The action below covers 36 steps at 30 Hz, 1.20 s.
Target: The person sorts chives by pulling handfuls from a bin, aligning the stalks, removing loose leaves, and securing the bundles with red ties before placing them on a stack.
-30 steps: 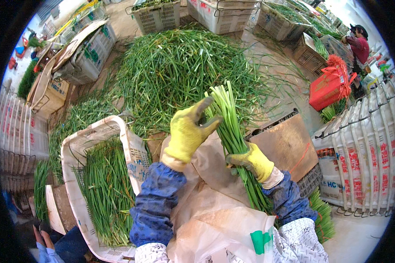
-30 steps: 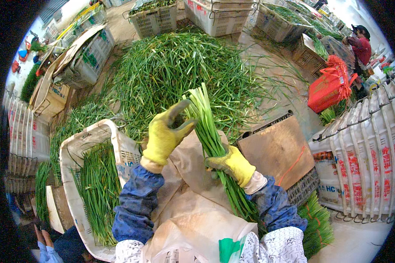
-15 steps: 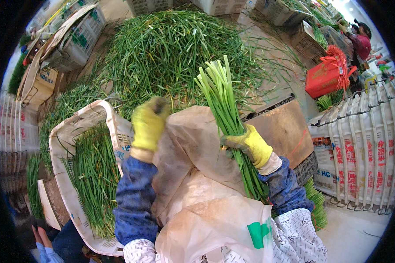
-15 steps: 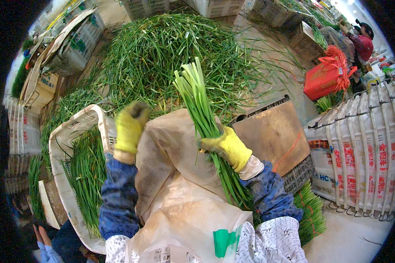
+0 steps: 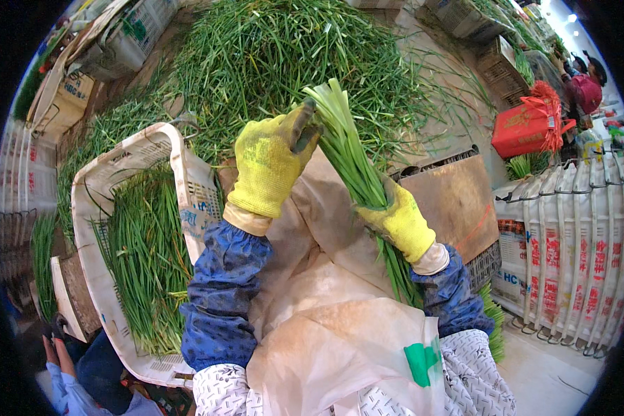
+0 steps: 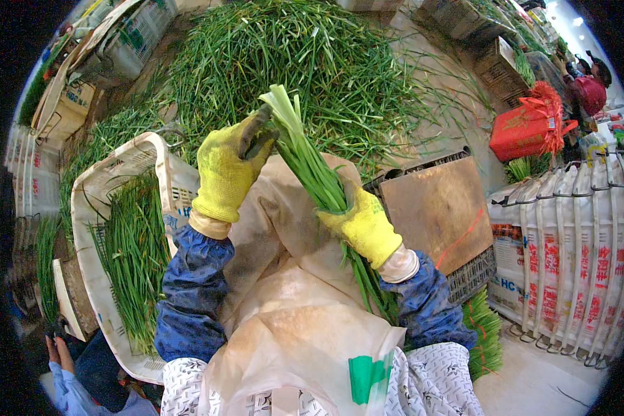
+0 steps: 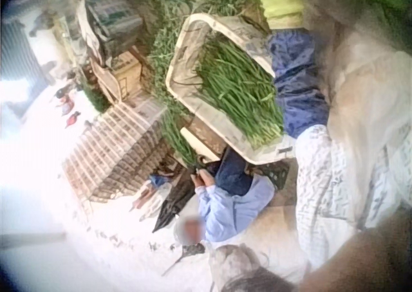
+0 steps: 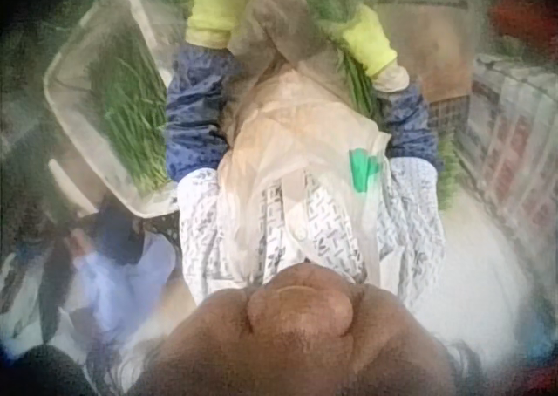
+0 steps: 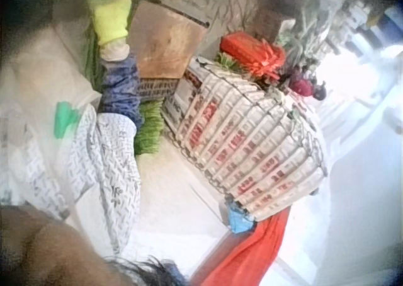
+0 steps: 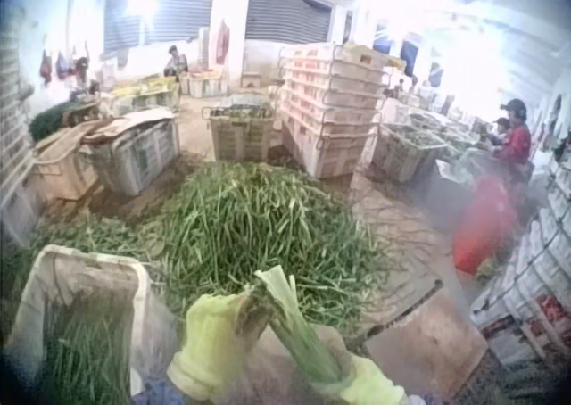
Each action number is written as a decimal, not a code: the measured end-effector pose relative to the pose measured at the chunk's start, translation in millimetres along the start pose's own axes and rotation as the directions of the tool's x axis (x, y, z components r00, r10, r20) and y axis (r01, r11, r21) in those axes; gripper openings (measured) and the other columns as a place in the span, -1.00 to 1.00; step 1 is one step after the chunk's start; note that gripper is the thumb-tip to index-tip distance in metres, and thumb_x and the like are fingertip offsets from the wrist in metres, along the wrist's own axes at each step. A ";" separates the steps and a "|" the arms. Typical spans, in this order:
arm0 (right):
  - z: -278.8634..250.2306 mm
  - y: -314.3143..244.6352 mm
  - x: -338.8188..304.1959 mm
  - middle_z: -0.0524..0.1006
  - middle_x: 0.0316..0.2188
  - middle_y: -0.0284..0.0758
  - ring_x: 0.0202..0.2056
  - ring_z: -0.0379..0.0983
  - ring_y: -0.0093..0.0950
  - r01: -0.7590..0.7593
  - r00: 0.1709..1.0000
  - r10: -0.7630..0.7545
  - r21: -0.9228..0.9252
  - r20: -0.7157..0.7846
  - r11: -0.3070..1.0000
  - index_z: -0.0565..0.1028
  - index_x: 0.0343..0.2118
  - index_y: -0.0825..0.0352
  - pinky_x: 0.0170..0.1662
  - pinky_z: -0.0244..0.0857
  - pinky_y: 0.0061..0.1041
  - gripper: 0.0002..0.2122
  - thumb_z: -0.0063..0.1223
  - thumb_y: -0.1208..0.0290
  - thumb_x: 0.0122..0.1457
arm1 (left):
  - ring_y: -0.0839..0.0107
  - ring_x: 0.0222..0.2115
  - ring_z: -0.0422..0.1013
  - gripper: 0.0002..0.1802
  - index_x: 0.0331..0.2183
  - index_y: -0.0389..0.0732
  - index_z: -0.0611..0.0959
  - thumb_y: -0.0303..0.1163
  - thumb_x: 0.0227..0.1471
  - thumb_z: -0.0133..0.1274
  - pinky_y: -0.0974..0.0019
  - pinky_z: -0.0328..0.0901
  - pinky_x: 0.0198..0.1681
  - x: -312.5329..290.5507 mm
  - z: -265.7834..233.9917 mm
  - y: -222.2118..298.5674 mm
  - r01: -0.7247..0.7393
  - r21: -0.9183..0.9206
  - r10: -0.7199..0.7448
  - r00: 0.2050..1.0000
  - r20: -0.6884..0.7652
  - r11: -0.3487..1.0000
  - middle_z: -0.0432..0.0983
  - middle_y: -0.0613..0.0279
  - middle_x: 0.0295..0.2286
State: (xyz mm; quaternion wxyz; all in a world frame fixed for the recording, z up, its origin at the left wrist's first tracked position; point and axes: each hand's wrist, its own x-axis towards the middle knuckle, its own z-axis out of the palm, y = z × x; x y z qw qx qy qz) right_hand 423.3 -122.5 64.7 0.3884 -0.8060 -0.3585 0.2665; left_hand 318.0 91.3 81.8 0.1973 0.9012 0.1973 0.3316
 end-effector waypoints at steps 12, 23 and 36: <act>-7.3 2.9 9.1 0.56 -0.18 -0.12 -0.14 0.51 -0.31 -0.145 0.988 0.140 0.093 0.062 0.985 0.35 0.06 0.41 -0.05 0.33 -0.42 -0.41 0.29 0.34 -0.06 | 0.57 -0.60 0.38 -0.87 -0.28 -0.24 0.66 -0.48 0.07 0.10 0.49 0.29 -0.54 -30.6 -21.7 -31.9 0.395 -0.838 -0.683 0.729 0.035 0.378 0.52 0.34 -0.54; 10.1 -25.9 13.6 0.49 -0.11 0.00 -0.12 0.45 -0.05 0.153 0.984 -0.177 -0.426 -0.018 0.892 0.23 0.18 0.33 -0.13 0.38 -0.27 -0.30 0.26 0.38 -0.08 | 0.22 0.04 0.31 -0.52 0.10 -0.03 0.41 -0.13 0.18 -0.04 0.11 0.28 0.07 -55.7 17.8 -24.9 0.271 -0.817 -0.259 0.857 0.445 -0.509 0.31 0.09 0.07; 37.4 -29.9 3.2 0.38 0.03 0.01 -0.20 0.48 -0.08 0.163 0.986 -0.108 -0.668 0.124 0.726 0.00 0.28 0.33 -0.22 0.40 -0.27 -0.16 0.21 0.25 -0.04 | 0.10 0.09 0.25 0.05 0.21 -0.03 0.16 0.35 -0.15 0.11 0.02 0.24 0.13 -66.6 15.7 1.4 0.170 -0.868 -0.430 0.814 0.391 -0.466 0.22 0.15 0.11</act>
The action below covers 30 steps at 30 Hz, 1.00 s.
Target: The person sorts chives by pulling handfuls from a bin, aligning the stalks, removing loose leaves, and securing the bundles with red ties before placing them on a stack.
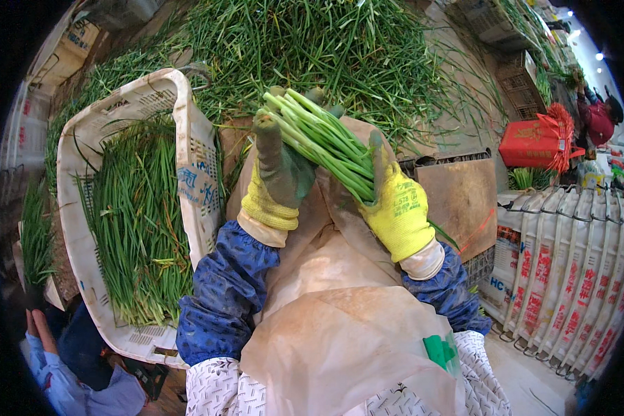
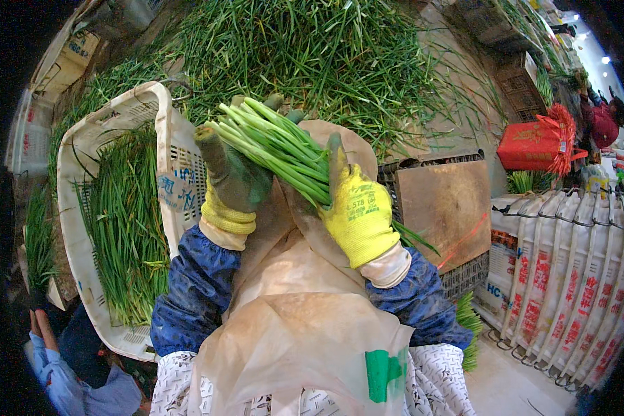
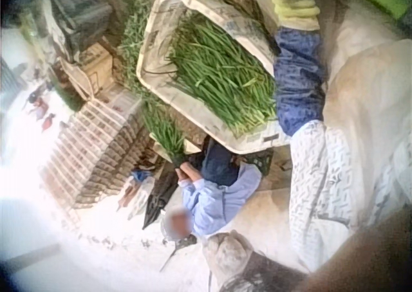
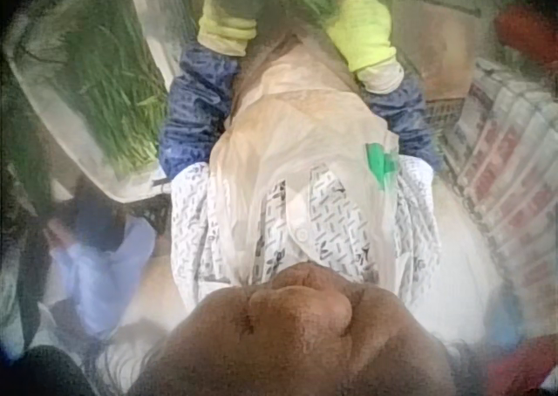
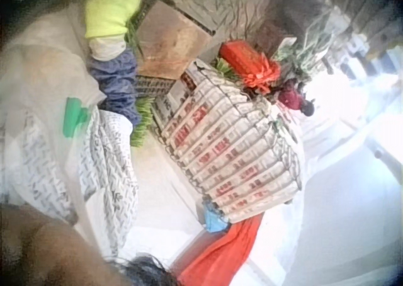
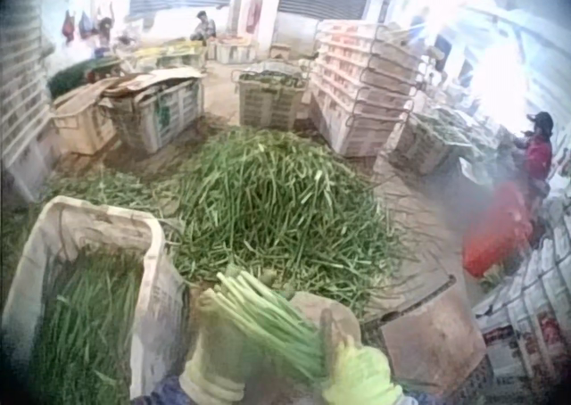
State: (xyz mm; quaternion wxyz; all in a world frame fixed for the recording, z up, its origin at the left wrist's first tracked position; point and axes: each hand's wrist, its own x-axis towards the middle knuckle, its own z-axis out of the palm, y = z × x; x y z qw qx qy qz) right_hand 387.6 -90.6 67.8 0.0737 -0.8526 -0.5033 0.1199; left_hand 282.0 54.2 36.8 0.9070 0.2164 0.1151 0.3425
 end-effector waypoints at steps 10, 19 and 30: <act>2.4 -9.3 0.7 0.47 -0.11 -0.02 -0.24 0.49 -0.08 -0.013 1.000 0.013 0.049 0.003 0.999 -0.04 0.30 0.30 -0.26 0.39 -0.23 -0.16 0.18 0.31 -0.02 | 0.25 -0.01 0.36 0.01 0.25 -0.03 -0.03 -0.50 -0.06 0.26 0.23 0.37 -0.02 0.3 1.9 -2.0 -0.090 0.105 0.096 0.994 -0.060 0.990 0.23 0.16 0.10; -2.7 14.4 -4.6 0.46 -0.04 -0.04 -0.11 0.46 -0.07 0.077 0.997 -0.069 0.345 -0.034 0.936 0.17 0.22 0.35 -0.09 0.37 -0.30 -0.24 0.27 0.34 -0.08 | 0.38 -0.01 0.32 -0.18 0.24 -0.12 0.09 -0.26 0.07 0.15 0.30 0.27 0.04 2.1 -17.1 9.3 -0.061 0.073 0.062 0.998 -0.006 0.995 0.27 0.18 0.06; 1.8 18.2 -5.9 0.57 -0.21 -0.10 -0.18 0.53 -0.39 -0.015 1.000 0.011 0.412 0.012 0.911 0.31 0.12 0.40 -0.11 0.36 -0.44 -0.35 0.31 0.40 -0.07 | 0.58 -0.28 0.43 -0.76 -0.26 -0.31 0.65 -0.50 -0.05 0.26 0.50 0.33 -0.17 13.3 -19.7 19.7 -0.247 0.399 0.339 0.924 -0.178 0.883 0.55 0.28 -0.27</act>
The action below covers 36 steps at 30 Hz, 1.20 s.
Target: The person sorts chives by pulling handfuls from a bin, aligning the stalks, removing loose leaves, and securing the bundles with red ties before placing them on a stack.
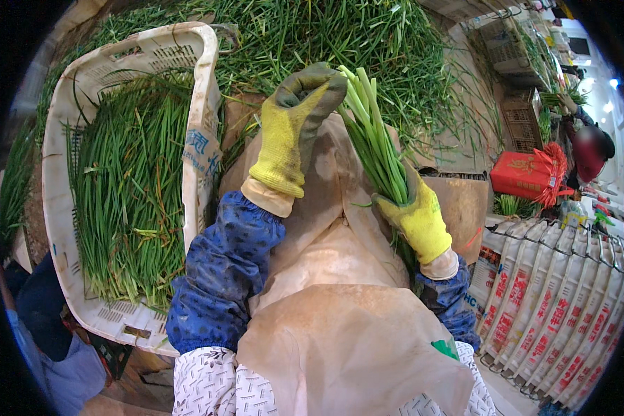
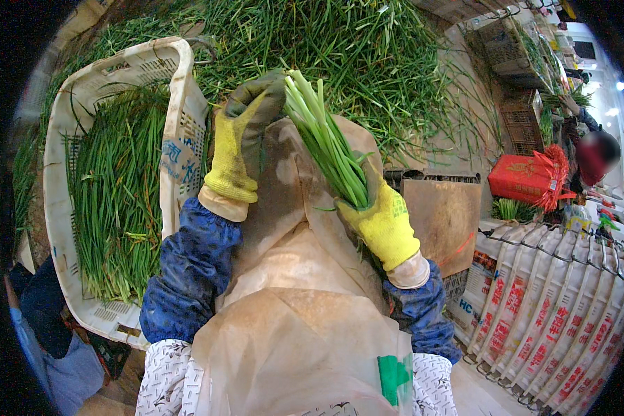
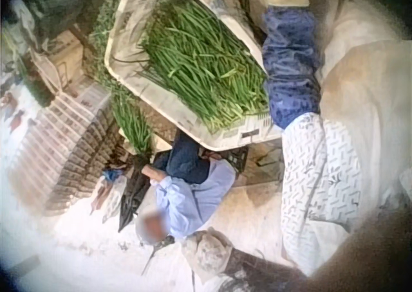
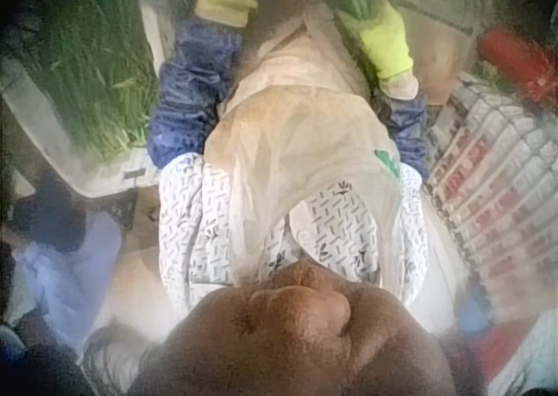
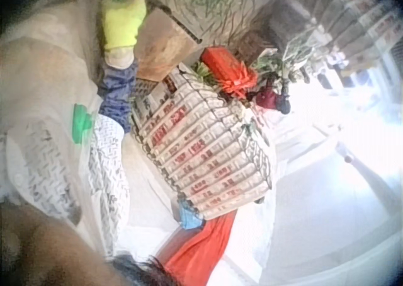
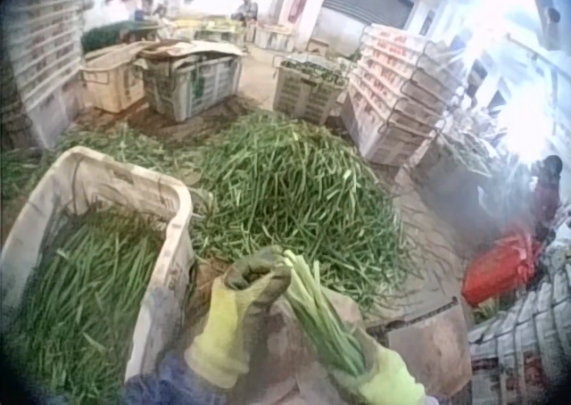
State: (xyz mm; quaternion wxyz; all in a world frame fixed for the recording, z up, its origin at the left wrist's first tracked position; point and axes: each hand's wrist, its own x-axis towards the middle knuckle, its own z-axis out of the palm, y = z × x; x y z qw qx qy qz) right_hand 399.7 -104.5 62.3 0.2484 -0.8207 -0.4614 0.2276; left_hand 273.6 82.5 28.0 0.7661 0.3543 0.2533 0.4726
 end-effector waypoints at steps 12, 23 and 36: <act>-7.4 1.5 3.5 0.54 -0.17 0.00 -0.12 0.50 -0.16 -0.130 0.980 0.092 0.223 0.174 0.966 0.32 0.08 0.47 -0.08 0.34 -0.36 -0.34 0.32 0.30 -0.09 | 0.47 -0.18 0.44 -0.84 -0.30 -0.28 0.65 -0.48 -0.01 0.17 0.41 0.32 -0.05 24.2 -27.5 14.0 0.049 0.074 -0.071 0.939 0.337 0.996 0.53 0.17 -0.13; -8.1 10.9 4.3 0.55 -0.20 -0.02 -0.15 0.51 -0.16 -0.055 0.991 0.030 0.190 0.132 0.980 0.34 0.09 0.41 -0.10 0.36 -0.36 -0.37 0.28 0.28 -0.07 | 0.41 -0.22 0.44 -0.80 -0.34 -0.30 0.67 -0.47 -0.06 0.07 0.41 0.30 -0.10 43.8 -8.9 21.1 -0.118 0.075 0.082 0.924 0.372 0.990 0.57 0.12 -0.19; -35.3 55.9 -22.1 0.58 -0.27 -0.28 -0.29 0.46 -0.57 -0.046 0.998 0.031 0.352 0.048 0.935 0.44 -0.07 0.44 -0.19 0.37 -0.52 -0.56 0.29 0.44 -0.04 | 0.29 -0.31 0.48 -0.54 -0.11 -0.21 0.56 -0.08 0.07 0.01 0.20 0.40 -0.16 241.5 -31.9 170.0 -0.193 0.278 0.214 0.976 -0.045 0.941 0.56 0.09 -0.24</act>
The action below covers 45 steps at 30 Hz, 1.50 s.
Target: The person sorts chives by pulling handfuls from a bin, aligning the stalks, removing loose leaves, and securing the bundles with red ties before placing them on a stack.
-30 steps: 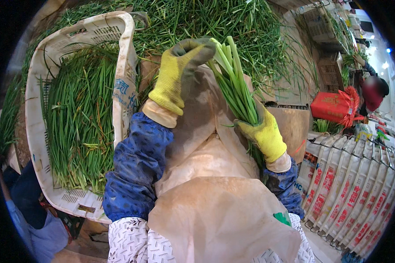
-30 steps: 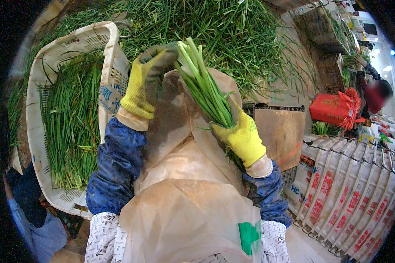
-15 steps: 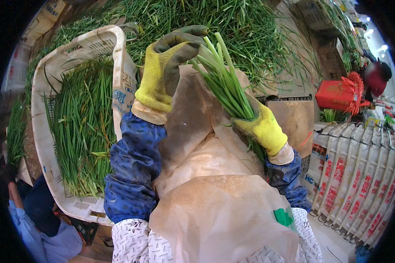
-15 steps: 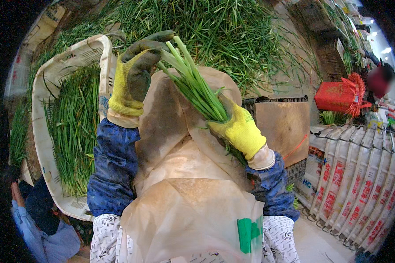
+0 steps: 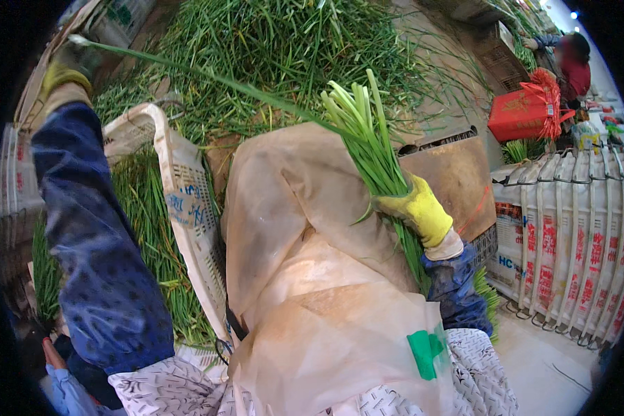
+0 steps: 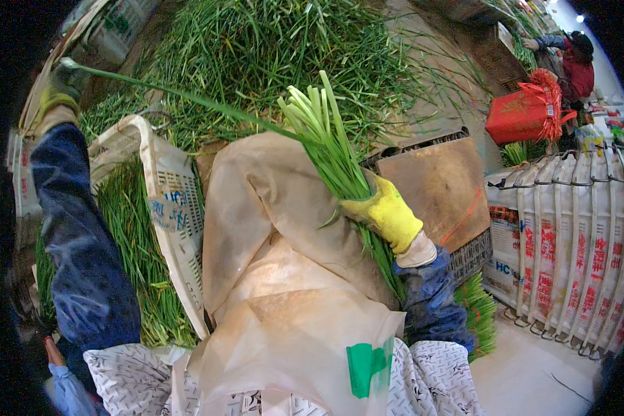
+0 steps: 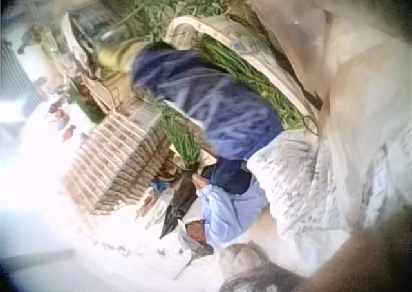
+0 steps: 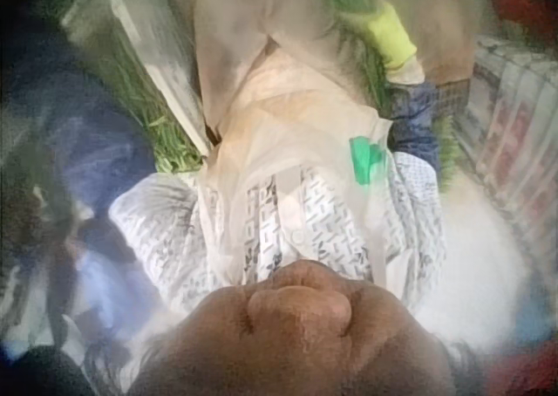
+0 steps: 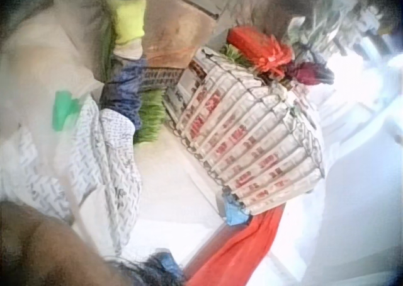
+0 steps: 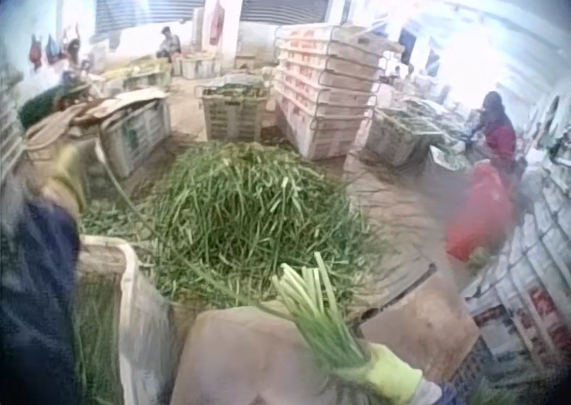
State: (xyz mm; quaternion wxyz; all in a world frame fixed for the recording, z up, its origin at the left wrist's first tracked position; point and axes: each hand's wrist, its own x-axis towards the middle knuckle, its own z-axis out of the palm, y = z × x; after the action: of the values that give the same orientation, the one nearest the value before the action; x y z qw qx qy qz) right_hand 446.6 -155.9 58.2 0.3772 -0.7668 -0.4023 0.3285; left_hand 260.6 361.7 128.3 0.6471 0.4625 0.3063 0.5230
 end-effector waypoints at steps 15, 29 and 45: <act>4.6 -24.5 10.2 0.58 -0.33 -0.29 -0.32 0.48 -0.57 0.004 1.000 -0.004 0.039 -0.025 0.999 0.46 -0.09 0.44 -0.25 0.39 -0.52 -0.57 0.27 0.48 -0.07 | 0.69 -0.63 0.22 -0.76 -0.25 -0.32 0.60 -0.33 0.13 0.10 0.56 0.10 -0.60 -246.9 113.0 -80.5 0.111 0.512 -0.440 0.683 0.583 0.851 0.44 0.42 -0.54; 16.0 -25.4 17.3 0.57 -0.42 -0.39 -0.46 0.48 -0.58 -0.114 0.991 0.129 0.342 -0.020 0.933 0.53 -0.23 0.38 -0.40 0.39 -0.54 -0.70 0.29 0.49 -0.08 | 0.33 -0.58 0.45 -0.82 -0.34 -0.20 0.64 -0.32 0.02 0.13 0.39 0.31 -0.47 -277.4 102.6 -49.7 -0.041 0.441 -0.302 0.672 0.676 0.896 0.50 0.16 -0.60; 7.5 -25.6 27.6 0.58 -0.30 -0.32 -0.38 0.51 -0.50 0.152 0.983 -0.166 0.150 0.085 0.977 0.55 -0.22 0.34 -0.29 0.44 -0.54 -0.73 0.26 0.55 -0.06 | 0.10 -0.40 0.47 -0.74 -0.33 -0.22 0.65 -0.28 -0.07 0.18 0.13 0.36 -0.26 -284.5 59.5 -34.6 -0.634 0.475 -0.256 0.410 0.875 0.610 0.57 0.07 -0.45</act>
State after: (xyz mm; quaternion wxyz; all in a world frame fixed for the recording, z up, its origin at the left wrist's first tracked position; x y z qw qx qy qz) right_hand 443.8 -119.7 70.5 0.4362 -0.6864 -0.4556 0.3620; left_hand 251.0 71.1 94.5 0.3682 0.9244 0.0416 0.0909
